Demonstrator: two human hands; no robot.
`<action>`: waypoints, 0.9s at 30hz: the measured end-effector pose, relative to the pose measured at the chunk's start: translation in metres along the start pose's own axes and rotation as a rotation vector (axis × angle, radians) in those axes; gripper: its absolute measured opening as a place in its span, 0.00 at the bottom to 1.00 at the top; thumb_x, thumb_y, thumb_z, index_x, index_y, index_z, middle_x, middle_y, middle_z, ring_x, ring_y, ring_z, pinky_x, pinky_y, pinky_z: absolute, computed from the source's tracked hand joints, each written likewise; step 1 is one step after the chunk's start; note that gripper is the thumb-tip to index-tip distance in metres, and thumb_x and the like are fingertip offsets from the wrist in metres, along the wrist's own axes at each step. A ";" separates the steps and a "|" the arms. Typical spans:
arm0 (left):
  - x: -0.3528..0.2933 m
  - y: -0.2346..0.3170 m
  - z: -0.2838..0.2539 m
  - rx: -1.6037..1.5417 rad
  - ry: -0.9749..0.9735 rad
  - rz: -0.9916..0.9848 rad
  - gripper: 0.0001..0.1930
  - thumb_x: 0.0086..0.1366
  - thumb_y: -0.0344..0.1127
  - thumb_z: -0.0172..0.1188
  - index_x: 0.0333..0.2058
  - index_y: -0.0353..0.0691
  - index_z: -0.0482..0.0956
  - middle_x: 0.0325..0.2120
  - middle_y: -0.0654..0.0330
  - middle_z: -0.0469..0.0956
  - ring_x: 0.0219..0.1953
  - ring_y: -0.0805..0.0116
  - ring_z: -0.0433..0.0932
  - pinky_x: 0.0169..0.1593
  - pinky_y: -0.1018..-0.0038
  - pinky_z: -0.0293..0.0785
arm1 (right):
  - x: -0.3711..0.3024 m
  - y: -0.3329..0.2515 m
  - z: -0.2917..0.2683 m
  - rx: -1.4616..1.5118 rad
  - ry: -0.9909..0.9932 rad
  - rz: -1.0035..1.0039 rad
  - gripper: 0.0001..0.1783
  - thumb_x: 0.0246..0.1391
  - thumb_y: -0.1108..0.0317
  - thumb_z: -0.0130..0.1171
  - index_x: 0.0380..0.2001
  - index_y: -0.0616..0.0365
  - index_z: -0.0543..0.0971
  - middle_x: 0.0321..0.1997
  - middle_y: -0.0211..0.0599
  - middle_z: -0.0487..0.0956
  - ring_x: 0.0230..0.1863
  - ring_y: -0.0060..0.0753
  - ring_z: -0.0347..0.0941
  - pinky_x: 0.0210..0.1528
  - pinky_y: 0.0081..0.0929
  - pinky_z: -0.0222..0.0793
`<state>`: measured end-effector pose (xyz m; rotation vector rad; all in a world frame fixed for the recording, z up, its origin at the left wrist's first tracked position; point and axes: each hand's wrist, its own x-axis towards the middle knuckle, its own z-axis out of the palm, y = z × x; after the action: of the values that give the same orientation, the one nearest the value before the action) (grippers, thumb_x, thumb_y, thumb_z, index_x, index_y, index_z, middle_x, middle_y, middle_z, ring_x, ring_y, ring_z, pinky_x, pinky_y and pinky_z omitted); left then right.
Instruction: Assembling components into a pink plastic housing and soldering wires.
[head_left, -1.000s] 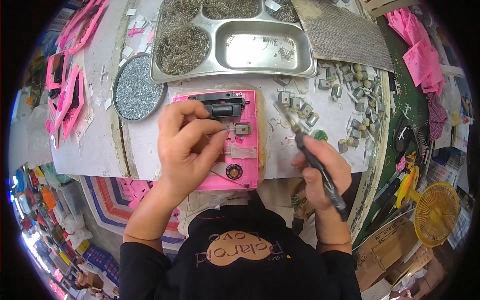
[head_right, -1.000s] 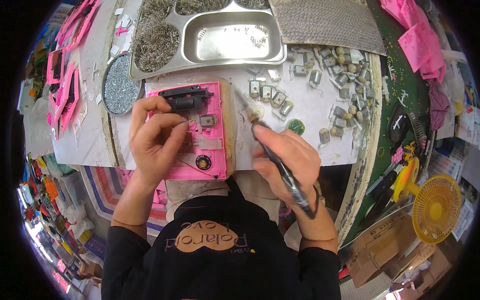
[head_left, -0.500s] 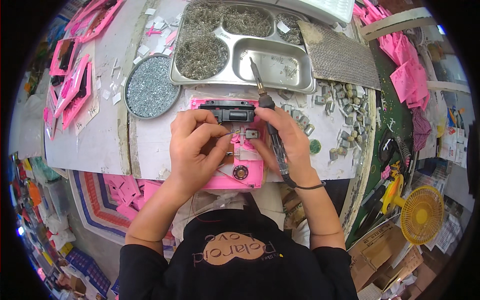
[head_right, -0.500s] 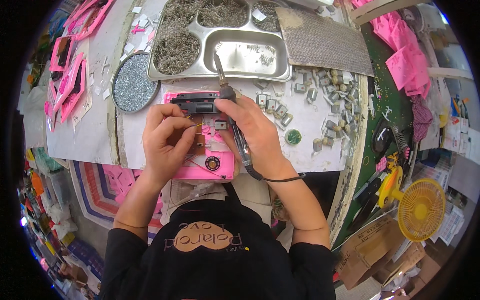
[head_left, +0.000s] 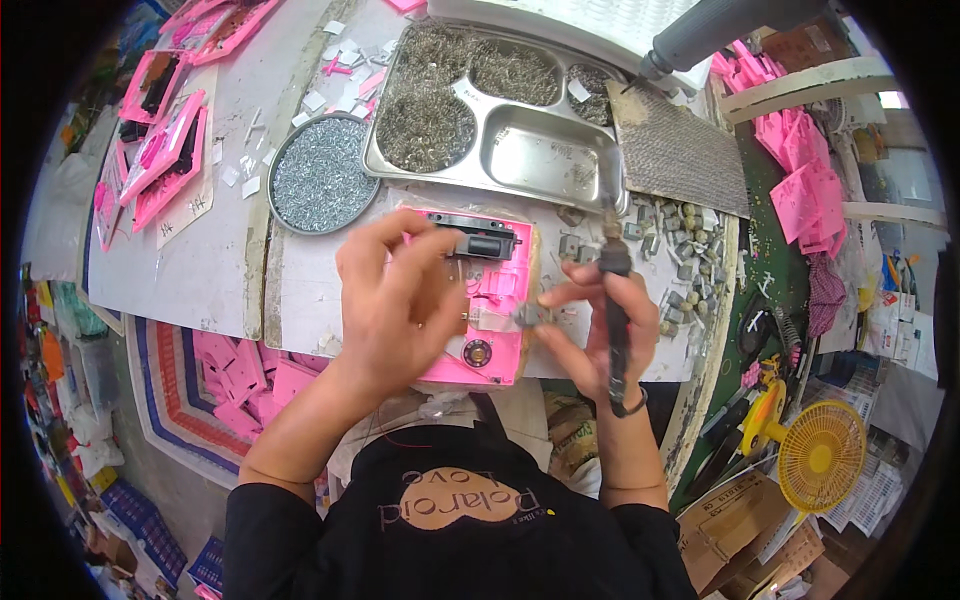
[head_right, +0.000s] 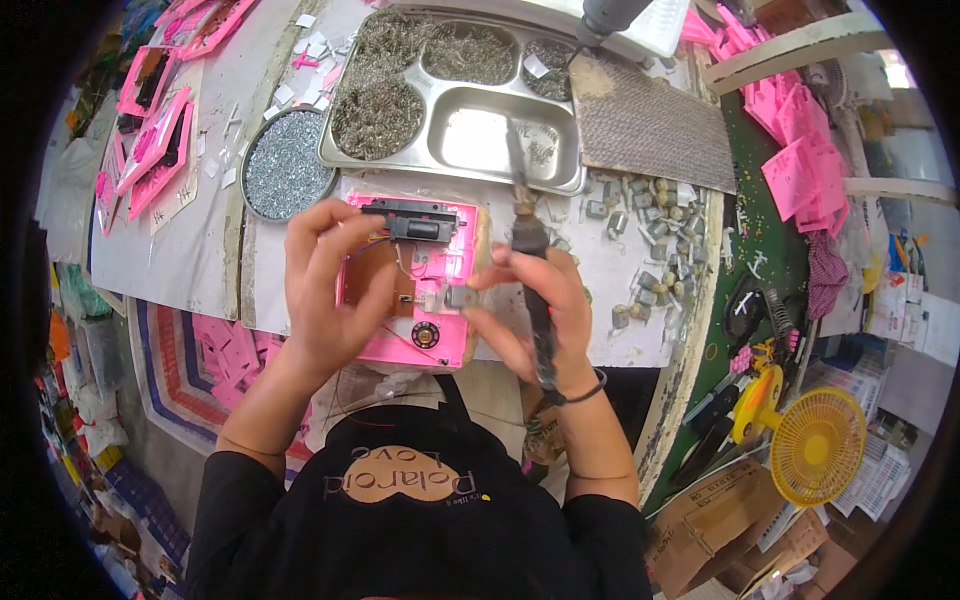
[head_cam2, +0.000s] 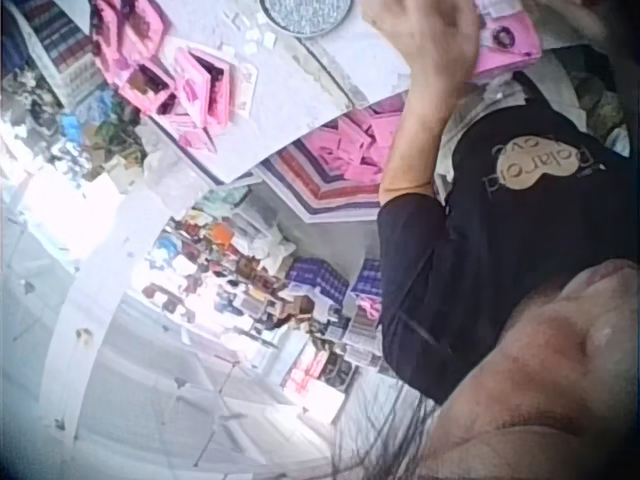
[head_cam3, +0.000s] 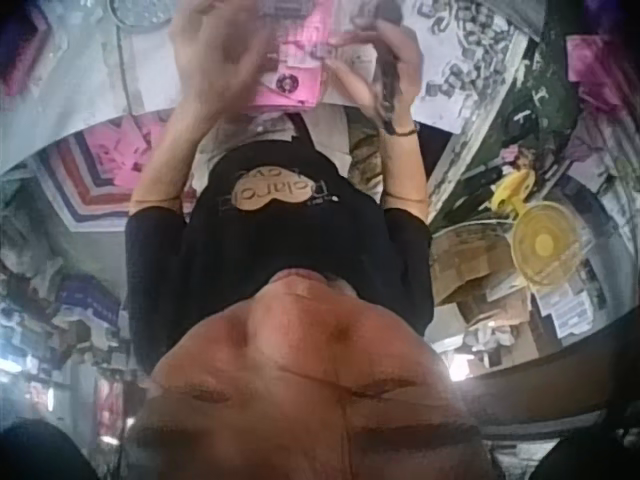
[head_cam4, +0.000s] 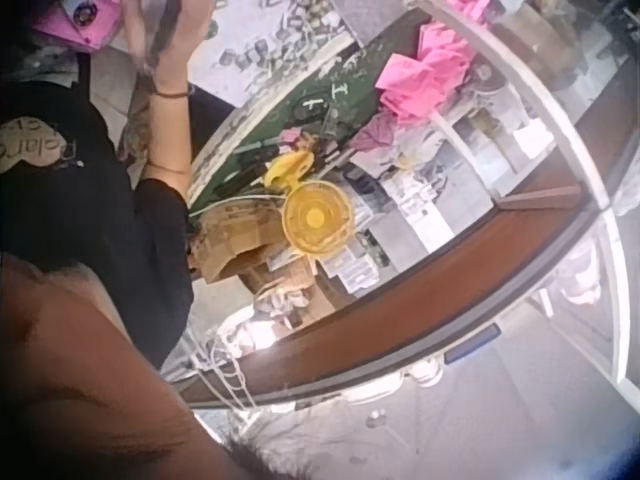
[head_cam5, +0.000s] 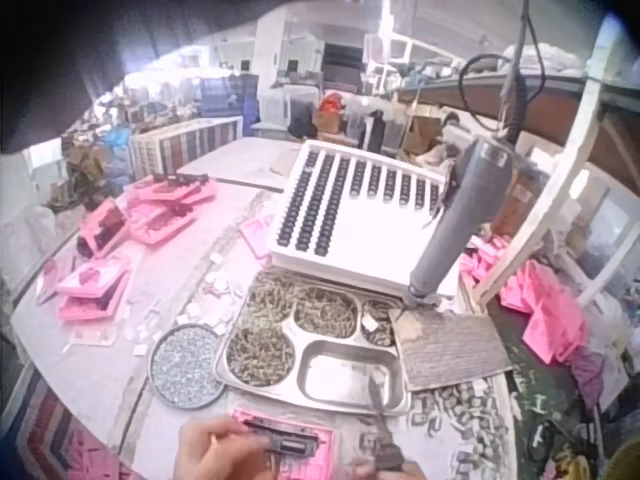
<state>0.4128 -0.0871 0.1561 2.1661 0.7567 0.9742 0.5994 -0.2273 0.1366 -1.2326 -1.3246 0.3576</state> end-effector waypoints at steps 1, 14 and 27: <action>0.001 0.012 -0.006 -0.088 -0.090 0.058 0.18 0.53 0.27 0.70 0.44 0.40 0.82 0.45 0.55 0.78 0.41 0.60 0.76 0.48 0.63 0.69 | -0.003 -0.007 0.000 0.159 0.062 0.018 0.45 0.43 0.82 0.75 0.65 0.54 0.66 0.56 0.46 0.75 0.44 0.37 0.82 0.60 0.43 0.74; 0.015 0.070 0.014 -0.623 -0.732 0.154 0.11 0.56 0.21 0.67 0.38 0.36 0.84 0.33 0.56 0.83 0.34 0.62 0.83 0.36 0.69 0.78 | -0.057 -0.067 -0.042 0.431 0.175 0.183 0.52 0.44 0.81 0.76 0.69 0.48 0.60 0.57 0.43 0.71 0.47 0.40 0.82 0.68 0.52 0.68; -0.013 0.119 0.056 -0.931 -0.829 -0.123 0.05 0.64 0.22 0.63 0.38 0.33 0.79 0.33 0.63 0.77 0.36 0.78 0.78 0.36 0.80 0.77 | -0.096 -0.107 -0.075 0.056 0.311 -0.005 0.48 0.42 0.82 0.77 0.66 0.54 0.64 0.55 0.44 0.74 0.48 0.40 0.80 0.67 0.50 0.69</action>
<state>0.4785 -0.1893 0.2092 1.4322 -0.0102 0.1911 0.5895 -0.3799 0.1903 -1.1841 -1.0442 0.1885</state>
